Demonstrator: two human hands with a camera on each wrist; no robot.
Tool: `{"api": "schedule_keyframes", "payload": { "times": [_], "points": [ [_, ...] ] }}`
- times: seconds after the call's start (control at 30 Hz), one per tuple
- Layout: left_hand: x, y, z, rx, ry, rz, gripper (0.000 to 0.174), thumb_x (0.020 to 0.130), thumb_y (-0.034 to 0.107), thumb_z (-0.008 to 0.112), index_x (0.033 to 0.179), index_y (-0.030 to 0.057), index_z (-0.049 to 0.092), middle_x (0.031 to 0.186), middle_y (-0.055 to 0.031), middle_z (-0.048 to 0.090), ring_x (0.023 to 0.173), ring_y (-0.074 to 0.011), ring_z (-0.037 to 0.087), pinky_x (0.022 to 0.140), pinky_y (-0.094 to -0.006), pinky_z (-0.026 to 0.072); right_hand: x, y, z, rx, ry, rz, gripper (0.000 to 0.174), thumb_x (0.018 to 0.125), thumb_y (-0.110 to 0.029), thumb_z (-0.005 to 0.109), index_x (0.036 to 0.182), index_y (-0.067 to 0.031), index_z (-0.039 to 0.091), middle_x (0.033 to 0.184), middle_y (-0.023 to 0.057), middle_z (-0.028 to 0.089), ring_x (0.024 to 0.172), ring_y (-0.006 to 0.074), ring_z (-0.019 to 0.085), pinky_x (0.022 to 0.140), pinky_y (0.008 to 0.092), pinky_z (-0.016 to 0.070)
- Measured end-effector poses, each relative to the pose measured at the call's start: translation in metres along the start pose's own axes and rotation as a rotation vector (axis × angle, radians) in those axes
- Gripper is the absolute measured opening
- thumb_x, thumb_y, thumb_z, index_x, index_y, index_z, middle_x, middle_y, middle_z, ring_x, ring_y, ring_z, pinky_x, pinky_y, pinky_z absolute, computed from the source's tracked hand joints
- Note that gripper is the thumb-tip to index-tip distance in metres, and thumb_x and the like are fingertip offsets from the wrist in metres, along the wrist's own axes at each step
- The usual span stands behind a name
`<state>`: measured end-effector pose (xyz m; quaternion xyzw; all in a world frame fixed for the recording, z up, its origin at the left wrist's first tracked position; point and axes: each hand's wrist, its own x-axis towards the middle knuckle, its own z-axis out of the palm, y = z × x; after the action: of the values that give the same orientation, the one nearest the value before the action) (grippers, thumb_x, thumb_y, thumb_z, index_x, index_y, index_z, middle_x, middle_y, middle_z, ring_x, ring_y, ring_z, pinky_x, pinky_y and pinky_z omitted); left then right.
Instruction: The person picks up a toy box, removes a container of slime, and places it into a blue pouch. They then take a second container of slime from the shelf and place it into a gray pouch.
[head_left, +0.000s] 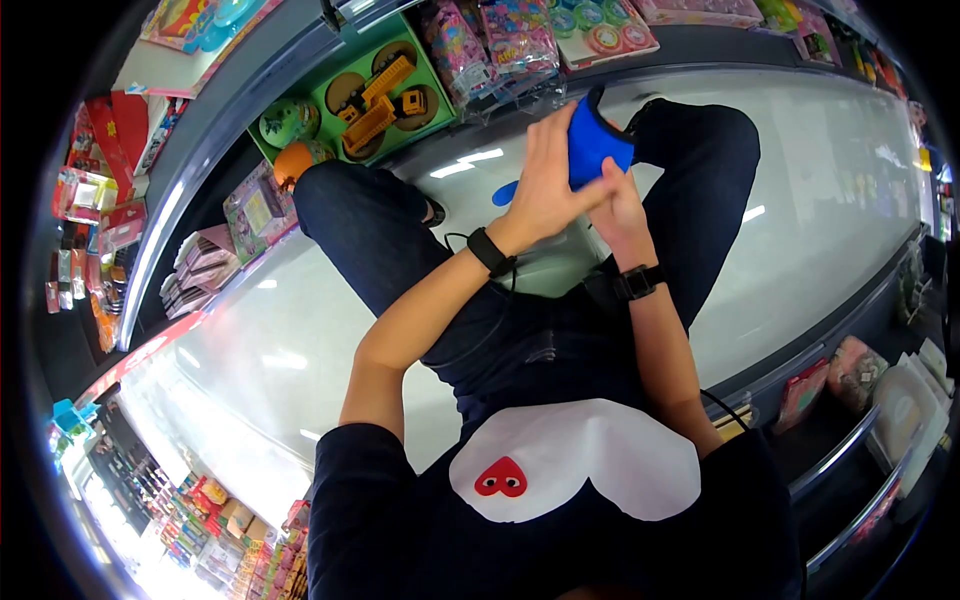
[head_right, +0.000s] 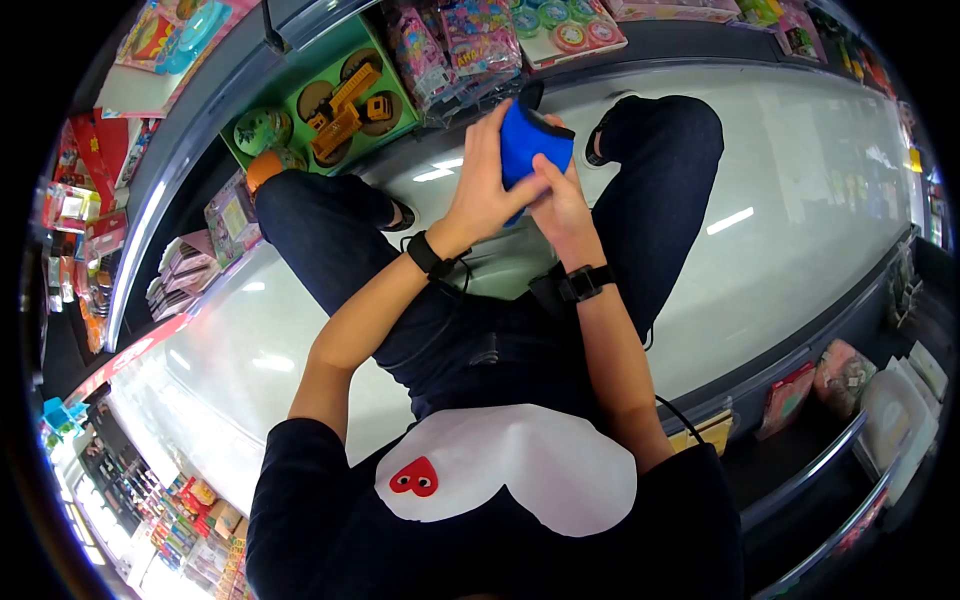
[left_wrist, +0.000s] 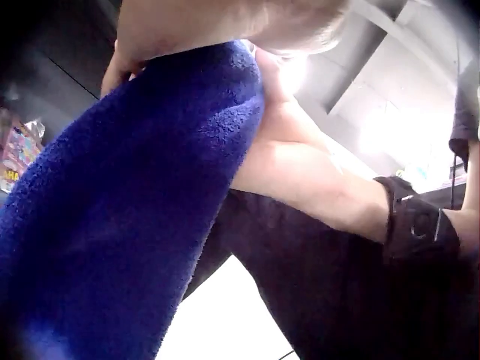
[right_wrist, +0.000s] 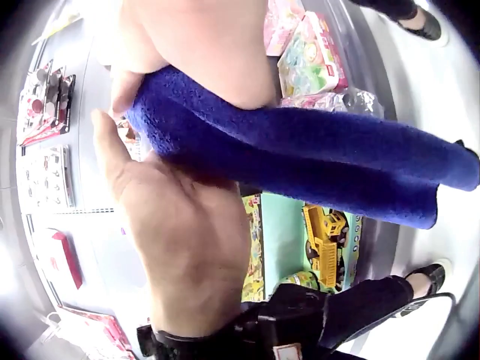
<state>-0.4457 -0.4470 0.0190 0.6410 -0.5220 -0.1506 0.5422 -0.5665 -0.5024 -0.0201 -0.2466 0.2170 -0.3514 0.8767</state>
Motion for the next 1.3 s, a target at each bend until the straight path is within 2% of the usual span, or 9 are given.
{"api": "schedule_keyframes", "payload": {
  "times": [0.07,0.17,0.27,0.37,0.67,0.77,0.93,1.17,1.3],
  "points": [
    [0.001,0.000,-0.001,0.074,-0.073,0.065,0.092,0.069,0.033,0.081,0.139,-0.0010,0.031,0.116,-0.0199,0.059,0.101,-0.0356,0.060,0.094,-0.0390,0.0465,-0.002,0.000,-0.008,0.059,0.008,0.070,0.060,0.092,-0.020,0.060,0.144,-0.0099,0.031,0.140,0.0120,0.043,0.128,0.0271,0.045,0.108,0.0430,0.0363],
    [-0.003,-0.002,0.000,-0.154,-0.097,-0.093,0.097,0.066,0.036,0.085,0.139,-0.0012,0.033,0.115,-0.0221,0.060,0.105,-0.0374,0.061,0.091,-0.0405,0.0493,-0.002,-0.002,-0.006,0.053,-0.023,0.107,0.056,0.099,-0.040,0.046,0.144,-0.0105,0.032,0.140,0.0119,0.043,0.129,0.0268,0.044,0.108,0.0427,0.0364],
    [-0.006,-0.014,-0.004,0.014,-0.065,-0.094,0.098,0.062,0.039,0.087,0.137,-0.0004,0.037,0.112,-0.0225,0.062,0.098,-0.0370,0.065,0.082,-0.0402,0.0535,0.004,-0.009,0.009,0.028,0.003,0.167,0.059,0.102,-0.052,0.026,0.141,-0.0088,0.035,0.139,0.0123,0.044,0.127,0.0251,0.045,0.107,0.0409,0.0375],
    [0.003,-0.017,-0.014,0.104,-0.102,0.010,0.090,0.065,0.041,0.085,0.134,0.0008,0.043,0.103,-0.0220,0.064,0.088,-0.0355,0.067,0.076,-0.0379,0.0548,0.005,-0.004,0.012,-0.285,0.115,0.064,0.056,0.102,-0.050,0.028,0.137,-0.0075,0.039,0.136,0.0127,0.046,0.124,0.0248,0.048,0.104,0.0396,0.0397],
    [0.005,-0.036,-0.034,0.405,-0.163,0.417,0.062,0.071,0.049,0.075,0.115,0.0060,0.064,0.066,-0.0057,0.053,0.060,-0.0234,0.059,0.054,-0.0334,0.0486,0.002,-0.011,-0.017,0.107,-0.009,0.328,0.034,0.101,-0.025,0.036,0.130,-0.0092,0.044,0.128,0.0108,0.053,0.116,0.0233,0.054,0.097,0.0414,0.0449],
    [0.011,-0.014,-0.042,0.280,-0.104,0.341,0.063,0.065,0.048,0.079,0.110,0.0074,0.065,0.072,-0.0067,0.055,0.065,-0.0257,0.060,0.061,-0.0354,0.0505,-0.001,-0.011,-0.010,0.159,-0.008,0.339,0.038,0.100,-0.022,0.037,0.135,-0.0085,0.041,0.132,0.0112,0.050,0.121,0.0248,0.051,0.102,0.0428,0.0405],
    [0.005,-0.011,-0.031,-0.164,-0.281,0.044,0.093,0.059,0.039,0.083,0.136,0.0106,0.041,0.117,-0.0169,0.055,0.103,-0.0393,0.057,0.089,-0.0456,0.0465,-0.007,-0.012,-0.014,0.242,-0.051,0.305,0.043,0.098,-0.017,0.039,0.140,-0.0061,0.037,0.137,0.0133,0.047,0.125,0.0273,0.047,0.106,0.0434,0.0361],
    [0.002,-0.013,-0.031,-0.126,-0.301,0.023,0.080,0.060,0.038,0.082,0.129,0.0104,0.049,0.118,-0.0176,0.061,0.101,-0.0377,0.062,0.086,-0.0420,0.0512,-0.003,-0.013,-0.010,0.081,-0.003,0.279,0.039,0.098,-0.019,0.040,0.134,-0.0037,0.041,0.129,0.0120,0.051,0.119,0.0245,0.051,0.103,0.0410,0.0385],
    [0.003,-0.022,-0.033,0.153,-0.287,0.253,0.073,0.067,0.044,0.080,0.126,0.0092,0.054,0.112,-0.0157,0.064,0.091,-0.0341,0.066,0.077,-0.0379,0.0540,-0.004,-0.019,-0.007,-0.181,0.093,0.370,0.041,0.101,-0.029,0.040,0.130,-0.0015,0.047,0.127,0.0097,0.055,0.115,0.0207,0.054,0.101,0.0364,0.0415]
  ]
}}
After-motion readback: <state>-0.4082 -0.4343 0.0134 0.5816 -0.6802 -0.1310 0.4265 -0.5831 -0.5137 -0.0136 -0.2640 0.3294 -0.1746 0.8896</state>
